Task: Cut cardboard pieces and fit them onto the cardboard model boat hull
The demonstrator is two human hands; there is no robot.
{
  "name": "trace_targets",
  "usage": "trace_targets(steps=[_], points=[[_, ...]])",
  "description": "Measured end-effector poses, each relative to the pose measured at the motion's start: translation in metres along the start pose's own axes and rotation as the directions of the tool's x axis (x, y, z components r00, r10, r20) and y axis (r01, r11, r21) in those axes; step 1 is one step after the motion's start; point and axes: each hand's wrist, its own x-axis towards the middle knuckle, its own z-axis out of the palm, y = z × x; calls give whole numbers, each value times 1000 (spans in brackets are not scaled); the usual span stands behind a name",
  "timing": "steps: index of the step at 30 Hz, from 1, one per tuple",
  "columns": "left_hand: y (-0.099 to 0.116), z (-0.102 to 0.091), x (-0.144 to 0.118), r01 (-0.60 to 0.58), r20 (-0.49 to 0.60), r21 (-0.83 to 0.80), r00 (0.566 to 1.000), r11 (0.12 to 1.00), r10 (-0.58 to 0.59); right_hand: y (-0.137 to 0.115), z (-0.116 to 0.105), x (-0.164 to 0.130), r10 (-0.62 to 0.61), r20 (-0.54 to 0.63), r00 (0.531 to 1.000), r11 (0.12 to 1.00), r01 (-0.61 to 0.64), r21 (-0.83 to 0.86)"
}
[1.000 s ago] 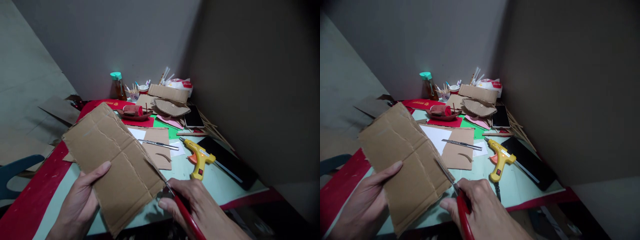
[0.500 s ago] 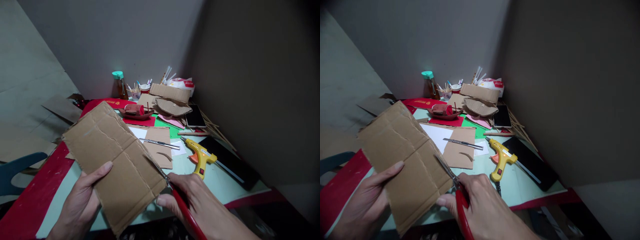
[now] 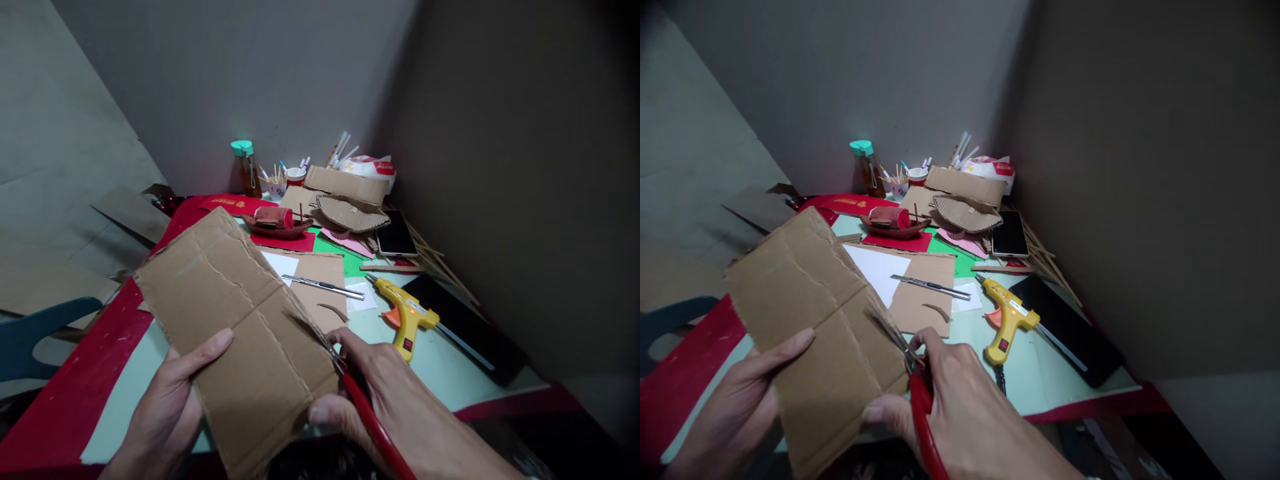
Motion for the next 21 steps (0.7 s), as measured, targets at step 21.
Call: trace_targets(steps=[21], points=[[-1,-1,-5,71,10,51,997,996,-71,7,7,9,-143,-36,989,986,139,-94]])
